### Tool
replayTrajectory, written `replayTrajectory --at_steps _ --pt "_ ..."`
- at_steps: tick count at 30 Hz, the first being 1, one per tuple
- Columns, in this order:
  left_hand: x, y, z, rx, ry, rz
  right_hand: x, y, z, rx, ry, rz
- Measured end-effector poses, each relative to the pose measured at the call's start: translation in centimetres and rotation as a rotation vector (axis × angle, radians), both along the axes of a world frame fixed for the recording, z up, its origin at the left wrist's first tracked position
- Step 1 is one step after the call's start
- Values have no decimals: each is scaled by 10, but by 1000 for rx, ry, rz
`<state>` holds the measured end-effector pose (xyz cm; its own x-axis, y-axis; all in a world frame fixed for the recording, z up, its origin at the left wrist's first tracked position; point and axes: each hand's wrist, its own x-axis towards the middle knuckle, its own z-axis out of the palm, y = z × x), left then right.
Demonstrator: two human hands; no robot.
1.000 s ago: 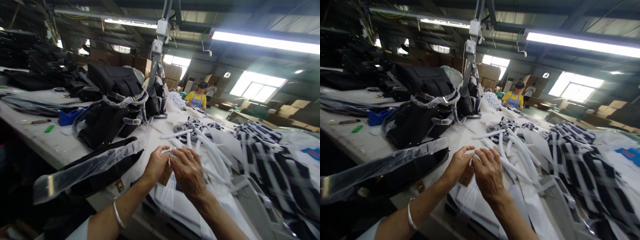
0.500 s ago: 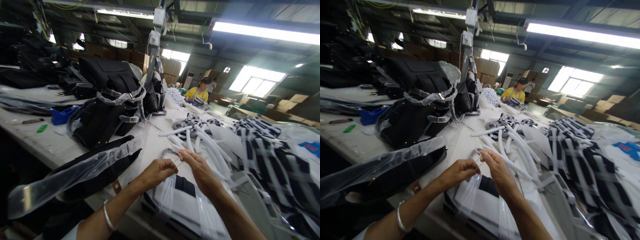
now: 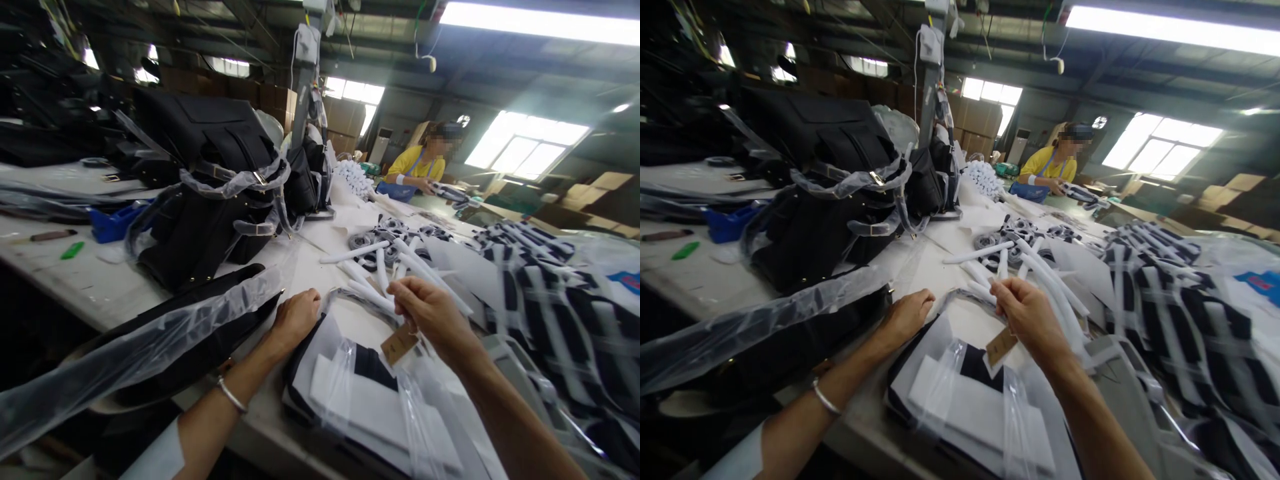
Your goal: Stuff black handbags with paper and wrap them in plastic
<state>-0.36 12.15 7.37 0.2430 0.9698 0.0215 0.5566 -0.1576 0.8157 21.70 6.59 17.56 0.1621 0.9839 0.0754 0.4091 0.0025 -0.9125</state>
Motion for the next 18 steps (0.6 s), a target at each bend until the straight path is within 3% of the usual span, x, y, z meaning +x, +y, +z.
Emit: replayTrajectory --at_steps 4,7,10,13,18 --pt "-6 9 -25 -42 163 22 -2 38 -47 -333 -234 133" --pt "-4 13 -31 -44 180 -21 -15 64 -88 -488 -197 208" --pt "1 18 -35 -39 128 -90 -27 80 -117 -623 -120 312" --pt "4 25 -41 -30 34 -154 -34 85 -129 -707 29 398" --pt "4 35 -51 -54 -83 -191 -37 84 -132 -743 324 507"
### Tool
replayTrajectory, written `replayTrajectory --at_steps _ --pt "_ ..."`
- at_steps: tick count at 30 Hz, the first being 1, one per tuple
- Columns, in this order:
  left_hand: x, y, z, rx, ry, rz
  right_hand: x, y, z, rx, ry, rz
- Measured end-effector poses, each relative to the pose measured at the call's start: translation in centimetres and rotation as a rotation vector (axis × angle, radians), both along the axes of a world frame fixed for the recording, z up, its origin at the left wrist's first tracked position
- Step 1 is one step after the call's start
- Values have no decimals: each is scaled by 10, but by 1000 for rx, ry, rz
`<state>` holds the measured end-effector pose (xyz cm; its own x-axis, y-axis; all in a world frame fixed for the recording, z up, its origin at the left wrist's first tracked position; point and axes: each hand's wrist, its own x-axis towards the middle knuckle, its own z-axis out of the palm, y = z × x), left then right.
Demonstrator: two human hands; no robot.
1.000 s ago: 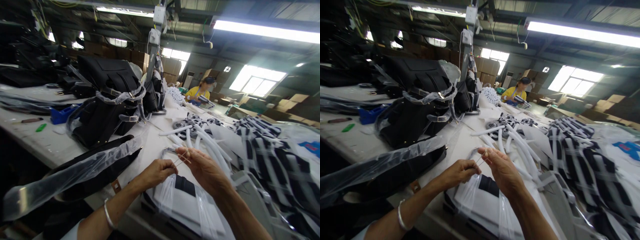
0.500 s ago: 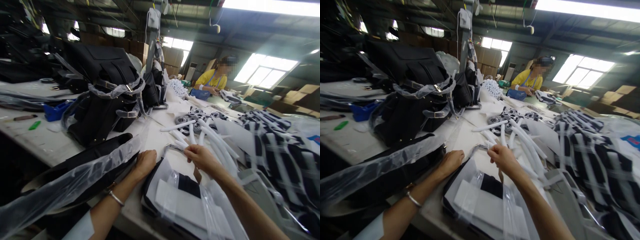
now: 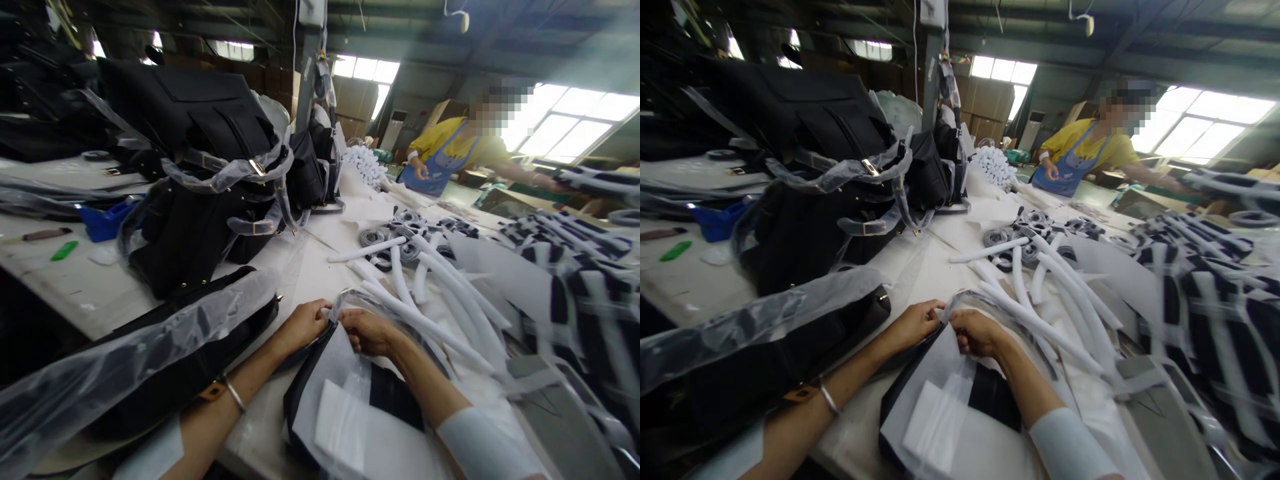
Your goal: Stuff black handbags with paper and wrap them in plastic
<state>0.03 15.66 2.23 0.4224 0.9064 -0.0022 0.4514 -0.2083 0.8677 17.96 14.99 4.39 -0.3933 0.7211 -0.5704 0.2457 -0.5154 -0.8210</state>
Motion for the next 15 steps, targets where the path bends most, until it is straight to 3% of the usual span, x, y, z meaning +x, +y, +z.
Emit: replayTrajectory --at_steps 6,11,15 --pt "5 -2 2 51 -74 29 2 -1 -2 7 158 -17" --pt "2 -6 5 94 -71 -7 3 3 0 52 93 -39" --pt "-1 -5 4 112 20 46 -1 -1 1 106 6 -45"
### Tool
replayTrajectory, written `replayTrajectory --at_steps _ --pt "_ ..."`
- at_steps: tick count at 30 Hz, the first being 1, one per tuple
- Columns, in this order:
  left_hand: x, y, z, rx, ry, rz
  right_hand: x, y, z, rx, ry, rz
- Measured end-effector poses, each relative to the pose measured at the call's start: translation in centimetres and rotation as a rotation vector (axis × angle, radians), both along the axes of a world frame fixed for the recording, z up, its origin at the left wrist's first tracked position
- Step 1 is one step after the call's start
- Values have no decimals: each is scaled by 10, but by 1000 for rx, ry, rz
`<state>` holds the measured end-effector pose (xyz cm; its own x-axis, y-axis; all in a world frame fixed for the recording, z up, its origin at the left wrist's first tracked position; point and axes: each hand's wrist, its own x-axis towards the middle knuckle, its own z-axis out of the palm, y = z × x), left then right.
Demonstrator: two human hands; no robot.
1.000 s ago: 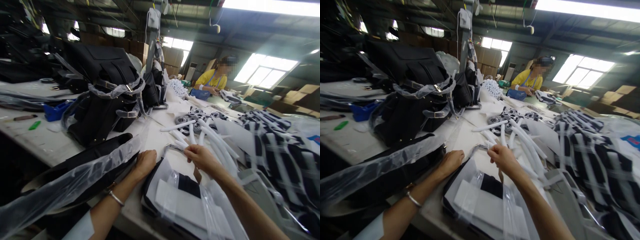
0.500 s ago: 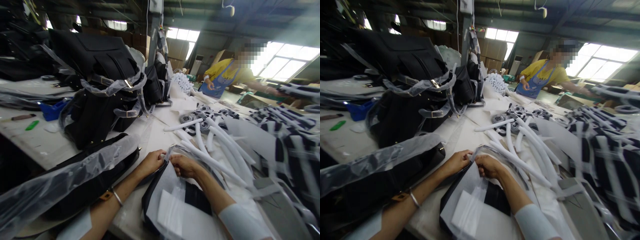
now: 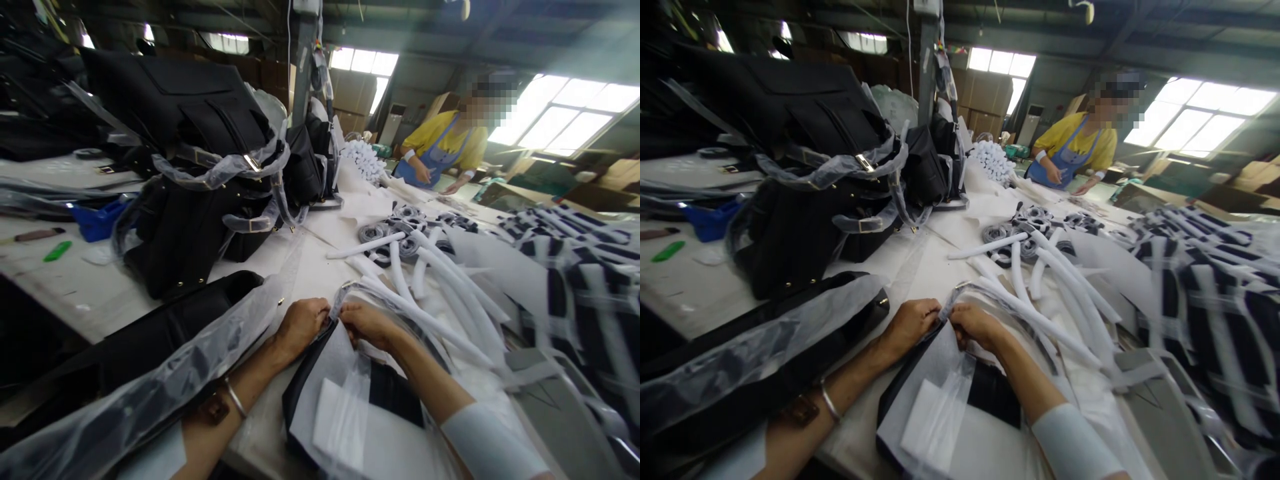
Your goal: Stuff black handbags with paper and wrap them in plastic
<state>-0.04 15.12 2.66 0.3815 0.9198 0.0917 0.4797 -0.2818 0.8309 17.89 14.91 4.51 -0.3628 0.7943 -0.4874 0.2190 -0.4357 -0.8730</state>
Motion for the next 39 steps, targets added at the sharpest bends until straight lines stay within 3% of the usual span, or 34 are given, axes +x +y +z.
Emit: replayTrajectory --at_steps 6,12,17,23,27,30,34,39 --pt "2 -6 7 -34 -18 143 1 -3 5 154 -142 -59" --pt "4 -13 11 -204 -298 173 20 0 18 214 -219 -30" --pt "8 -15 9 -339 -627 178 21 -5 20 176 -116 -108" --pt "9 -12 11 -396 -835 211 11 -10 27 61 273 -250" --pt "7 -15 7 -394 -843 233 7 -10 28 27 376 -239" --pt "7 -16 5 -350 -824 260 1 -7 21 82 275 -260" --pt "7 -14 5 -255 -739 272 -11 -4 14 202 101 -166" --pt "8 -22 10 -75 -585 291 -20 0 15 152 196 -200"
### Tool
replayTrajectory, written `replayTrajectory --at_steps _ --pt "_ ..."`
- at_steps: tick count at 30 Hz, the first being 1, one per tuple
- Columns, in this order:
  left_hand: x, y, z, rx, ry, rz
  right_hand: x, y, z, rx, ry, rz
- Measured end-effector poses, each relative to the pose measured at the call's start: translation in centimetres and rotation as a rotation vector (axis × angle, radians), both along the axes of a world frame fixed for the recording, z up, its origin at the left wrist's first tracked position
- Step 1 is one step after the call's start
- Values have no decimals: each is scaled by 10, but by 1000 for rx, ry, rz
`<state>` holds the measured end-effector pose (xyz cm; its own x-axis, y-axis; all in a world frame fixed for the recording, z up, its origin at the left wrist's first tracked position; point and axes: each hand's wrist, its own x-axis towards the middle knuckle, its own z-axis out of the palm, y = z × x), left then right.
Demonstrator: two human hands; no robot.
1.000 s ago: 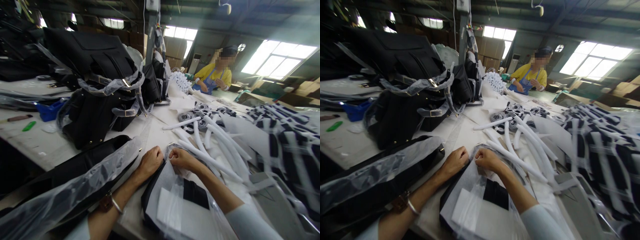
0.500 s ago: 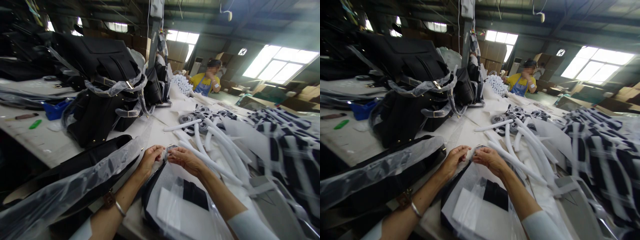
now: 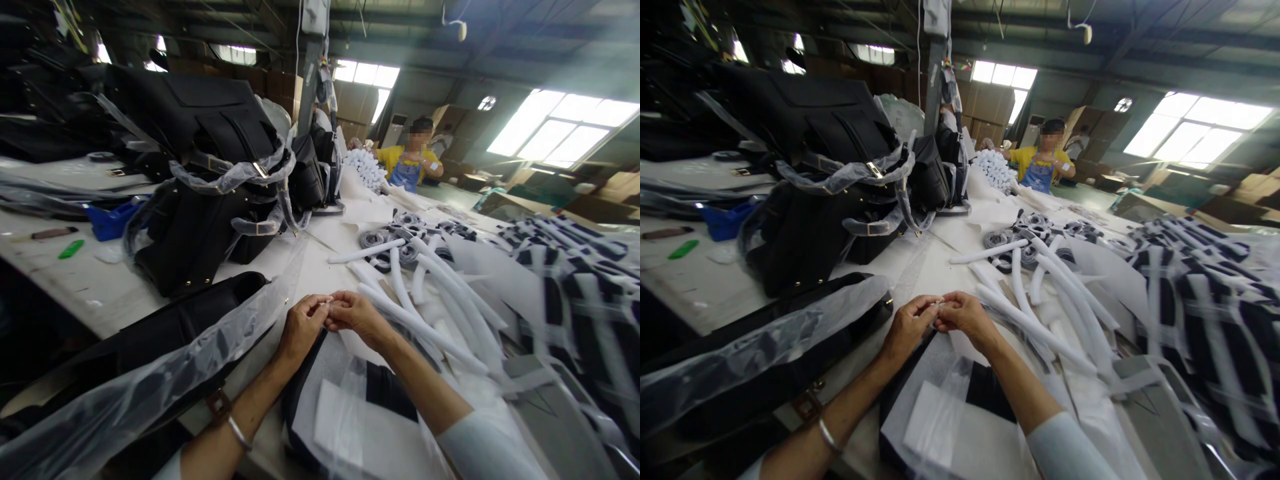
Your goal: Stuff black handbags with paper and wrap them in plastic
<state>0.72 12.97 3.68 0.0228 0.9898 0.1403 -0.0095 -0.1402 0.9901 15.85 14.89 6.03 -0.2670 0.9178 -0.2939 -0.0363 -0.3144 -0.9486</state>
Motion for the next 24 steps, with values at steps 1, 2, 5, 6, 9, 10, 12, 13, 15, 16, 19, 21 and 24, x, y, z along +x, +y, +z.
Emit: replayTrajectory --at_steps 1,2,5,6,9,10,12,13,15,16,19,21,24 --pt "1 -3 1 53 54 17 0 1 0 -10 19 -10" --pt "1 -7 2 119 128 27 -1 1 -1 -8 25 -19" --pt "2 -16 2 316 402 14 -4 1 -4 23 -17 -42" --pt "1 -18 1 344 467 5 -5 1 -5 28 -28 -47" --pt "-2 -16 -1 236 498 32 -7 -2 -7 34 -38 -81" --pt "-3 -14 -1 169 480 53 -7 -4 -7 36 -37 -95" --pt "-5 -9 -1 48 439 73 -6 -6 -8 34 -30 -116" --pt "-6 -6 -1 6 423 65 -5 -7 -8 32 -24 -125" --pt "-7 -2 1 -48 402 22 -4 -8 -9 29 -7 -145" --pt "-7 -1 2 -72 390 0 -4 -8 -9 27 3 -156" --pt "-6 0 4 -125 369 -35 -4 -9 -13 17 33 -188" --pt "-6 0 6 -142 368 -44 -3 -9 -15 12 49 -201" --pt "-6 0 8 -148 376 -66 -2 -9 -16 14 63 -201"
